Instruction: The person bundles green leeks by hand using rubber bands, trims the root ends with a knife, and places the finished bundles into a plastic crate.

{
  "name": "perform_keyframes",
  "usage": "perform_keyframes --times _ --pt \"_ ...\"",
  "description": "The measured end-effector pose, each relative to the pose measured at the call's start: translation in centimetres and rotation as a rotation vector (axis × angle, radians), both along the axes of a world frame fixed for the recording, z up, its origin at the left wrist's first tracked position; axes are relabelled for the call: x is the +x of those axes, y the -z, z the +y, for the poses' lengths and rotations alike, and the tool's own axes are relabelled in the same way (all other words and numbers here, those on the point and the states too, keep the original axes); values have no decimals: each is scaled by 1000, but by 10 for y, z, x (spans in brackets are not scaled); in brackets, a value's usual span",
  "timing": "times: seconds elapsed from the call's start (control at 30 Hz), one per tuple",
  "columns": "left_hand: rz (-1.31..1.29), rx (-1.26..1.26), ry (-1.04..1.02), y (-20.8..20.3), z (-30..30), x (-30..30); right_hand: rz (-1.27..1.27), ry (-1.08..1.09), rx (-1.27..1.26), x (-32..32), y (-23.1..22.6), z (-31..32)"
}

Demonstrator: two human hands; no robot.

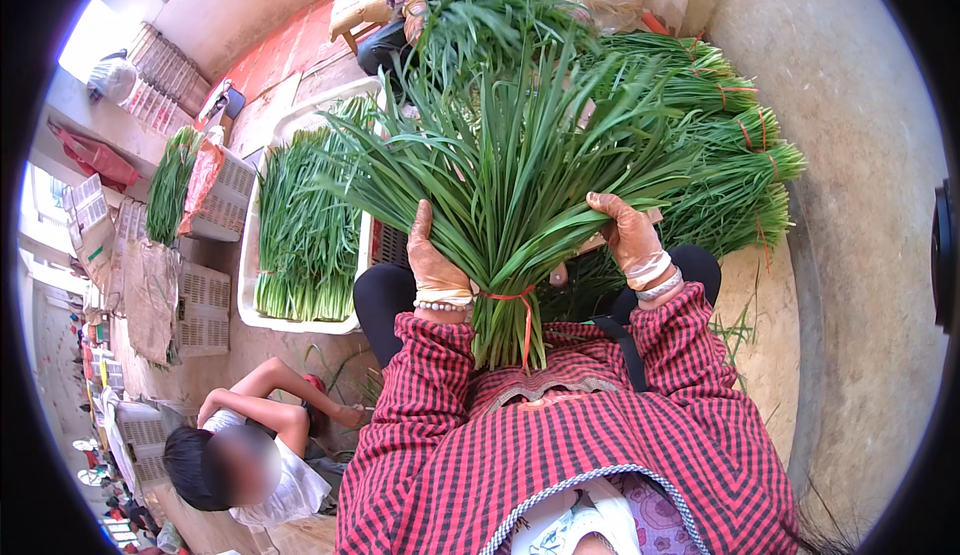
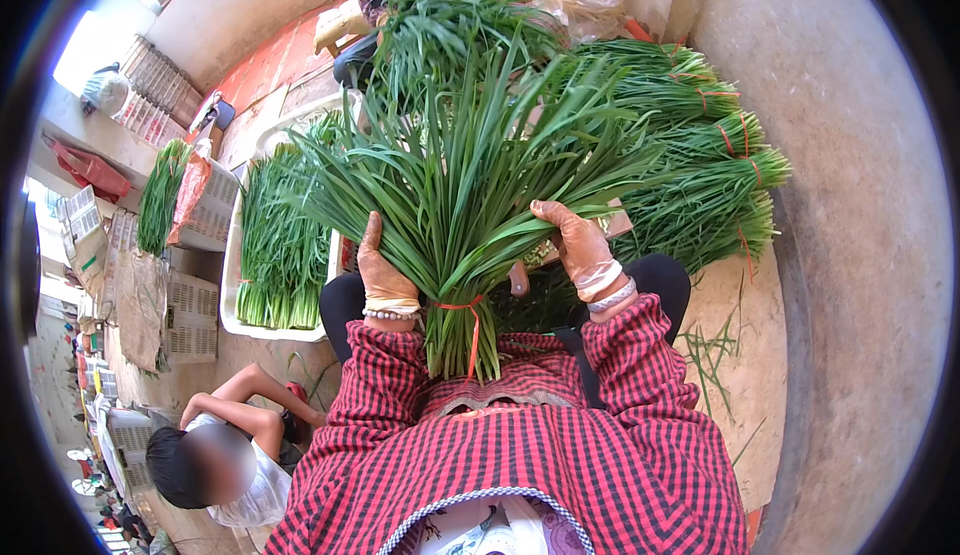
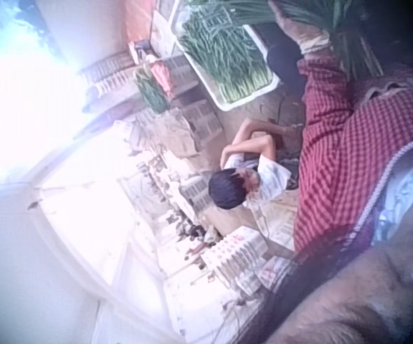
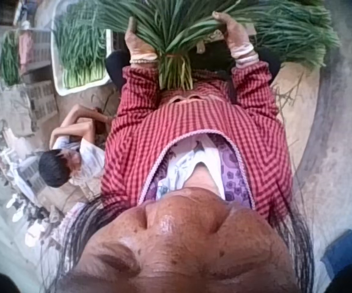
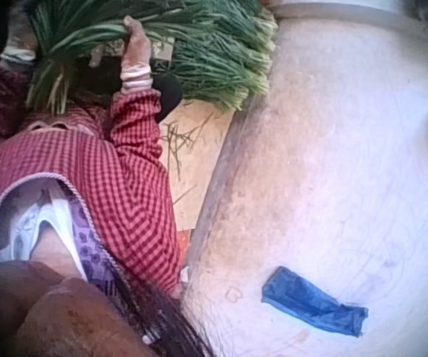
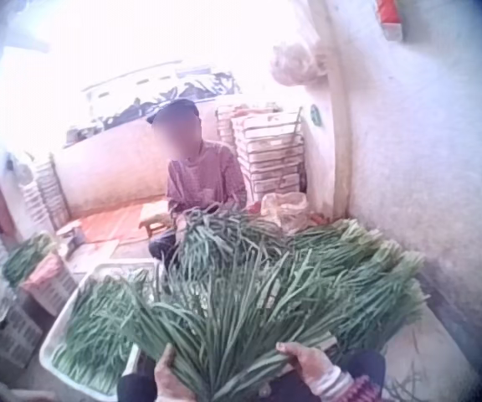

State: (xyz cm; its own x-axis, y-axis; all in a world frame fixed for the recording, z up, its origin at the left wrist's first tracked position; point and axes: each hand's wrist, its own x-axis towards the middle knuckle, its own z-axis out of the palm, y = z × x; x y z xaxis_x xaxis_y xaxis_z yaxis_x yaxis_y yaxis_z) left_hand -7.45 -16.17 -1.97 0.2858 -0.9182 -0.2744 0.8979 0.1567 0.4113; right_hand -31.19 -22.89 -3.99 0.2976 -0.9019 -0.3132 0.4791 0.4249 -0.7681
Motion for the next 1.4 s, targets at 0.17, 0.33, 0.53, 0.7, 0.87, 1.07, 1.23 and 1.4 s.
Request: perform_keyframes --times 0.17,0.33,0.53,0.7,0.87,1.07,1.23,1.4 --pt "9 60 -40 19 1 12 -21 -30 15 -2 12 -1" --pt "-12 64 -94 16 2 10 -12 -63 12 -5 15 -5" --pt "-31 63 -88 24 -1 13 -24 -82 18 -7 16 -2" --pt "-62 25 -64 13 -1 4 -14 -60 22 -10 5 4" --pt "-103 69 24 4 -1 0 -56 -94 -16 -4 -6 7" --pt "-135 -7 106 -6 4 -5 -74 -16 -100 4 -17 14" --pt "-506 -14 265 -26 7 -20 -86 -100 -192 10 -38 22" --pt "-355 -11 218 -29 8 -23 -86 -136 -269 6 -38 23"
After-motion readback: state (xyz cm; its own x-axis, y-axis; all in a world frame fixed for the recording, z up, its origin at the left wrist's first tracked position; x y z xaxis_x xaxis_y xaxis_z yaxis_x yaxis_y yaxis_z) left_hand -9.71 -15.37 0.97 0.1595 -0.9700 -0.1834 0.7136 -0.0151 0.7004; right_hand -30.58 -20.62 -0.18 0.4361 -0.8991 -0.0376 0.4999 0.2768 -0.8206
